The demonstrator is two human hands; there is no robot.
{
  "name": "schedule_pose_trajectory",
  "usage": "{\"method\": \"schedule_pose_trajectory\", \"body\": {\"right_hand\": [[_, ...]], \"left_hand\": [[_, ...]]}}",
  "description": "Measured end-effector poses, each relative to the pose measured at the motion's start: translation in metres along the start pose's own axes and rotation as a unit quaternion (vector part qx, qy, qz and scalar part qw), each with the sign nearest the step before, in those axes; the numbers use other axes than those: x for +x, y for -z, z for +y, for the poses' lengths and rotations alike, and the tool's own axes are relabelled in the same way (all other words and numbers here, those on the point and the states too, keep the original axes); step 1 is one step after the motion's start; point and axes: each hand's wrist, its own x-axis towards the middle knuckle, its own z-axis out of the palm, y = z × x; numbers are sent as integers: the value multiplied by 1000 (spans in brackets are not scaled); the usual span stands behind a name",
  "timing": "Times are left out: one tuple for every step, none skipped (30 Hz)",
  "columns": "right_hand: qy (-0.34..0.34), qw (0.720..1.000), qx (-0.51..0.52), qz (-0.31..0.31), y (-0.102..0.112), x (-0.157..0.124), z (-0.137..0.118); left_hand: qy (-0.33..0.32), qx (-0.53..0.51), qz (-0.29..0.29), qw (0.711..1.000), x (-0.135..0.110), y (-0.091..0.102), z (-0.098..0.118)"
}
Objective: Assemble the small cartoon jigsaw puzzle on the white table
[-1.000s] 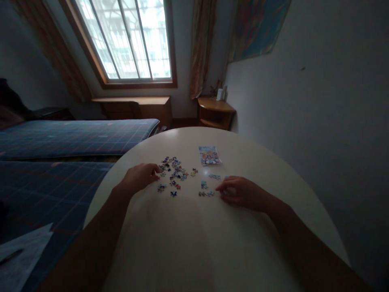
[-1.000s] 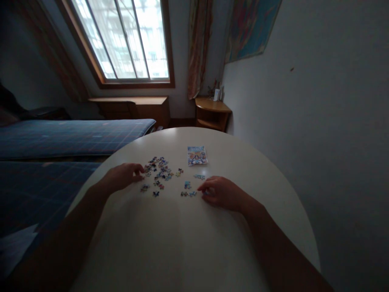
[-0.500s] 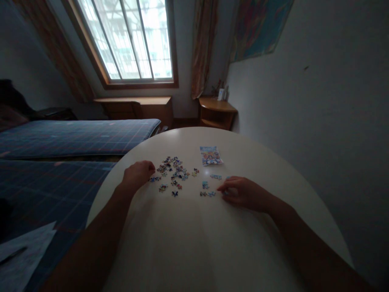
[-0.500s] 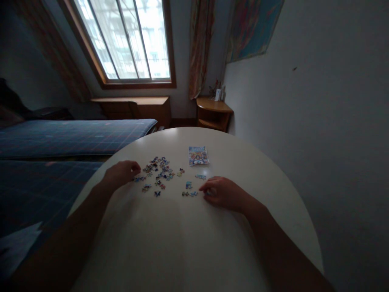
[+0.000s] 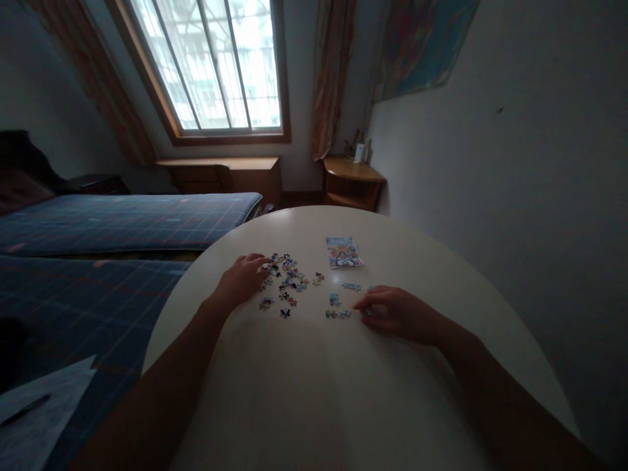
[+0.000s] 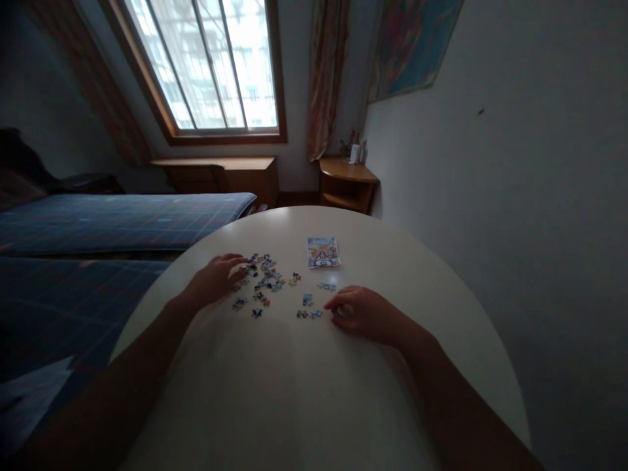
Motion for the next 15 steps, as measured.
{"method": "schedule_pose_trajectory", "body": {"right_hand": [[0, 1000, 0, -1, 0, 0, 0], [0, 1000, -1, -2, 0, 0, 1], [1, 1000, -3, -3, 0, 0, 1], [1, 1000, -6, -4, -1, 0, 2], [1, 1000, -8, -3, -1, 0, 3], [0, 1000, -9, -4, -1, 0, 3], [0, 1000, -10, -5, -1, 0, 4], [0, 1000, -10, -6, -1, 0, 4], [1, 1000, -11, -6, -1, 1, 4], [2, 1000, -11, -5, -1, 1, 4], [3, 1000, -11, -4, -1, 1, 4], [4, 1000, -12, -3, -1, 1, 4], [4, 1000, -11, -2, -1, 1, 4], [4, 1000, -11, -2, -1, 1, 4], [2, 1000, -12, -4, -1, 1, 4]], "left_hand": [[-14, -4, 2, 1000, 1, -3, 1], [-15, -5, -1, 1000, 2, -5, 0], [-3, -2, -5, 1000, 2, -7, -1], [14, 2, -7, 1000, 2, -7, -3], [33, 8, -6, 999, 2, -8, -5], [53, 14, -3, 998, 2, -8, -7], [73, 21, 0, 997, 2, -8, -10], [90, 27, 3, 996, 3, -8, -13], [103, 32, 6, 994, 3, -9, -17], [111, 35, 9, 993, 4, -9, -20], [115, 37, 13, 993, 6, -10, -23], [113, 37, 16, 993, 7, -11, -25], [106, 35, 18, 994, 9, -13, -27], [91, 30, 20, 995, 11, -15, -27], [67, 23, 19, 997, 12, -18, -27]]}}
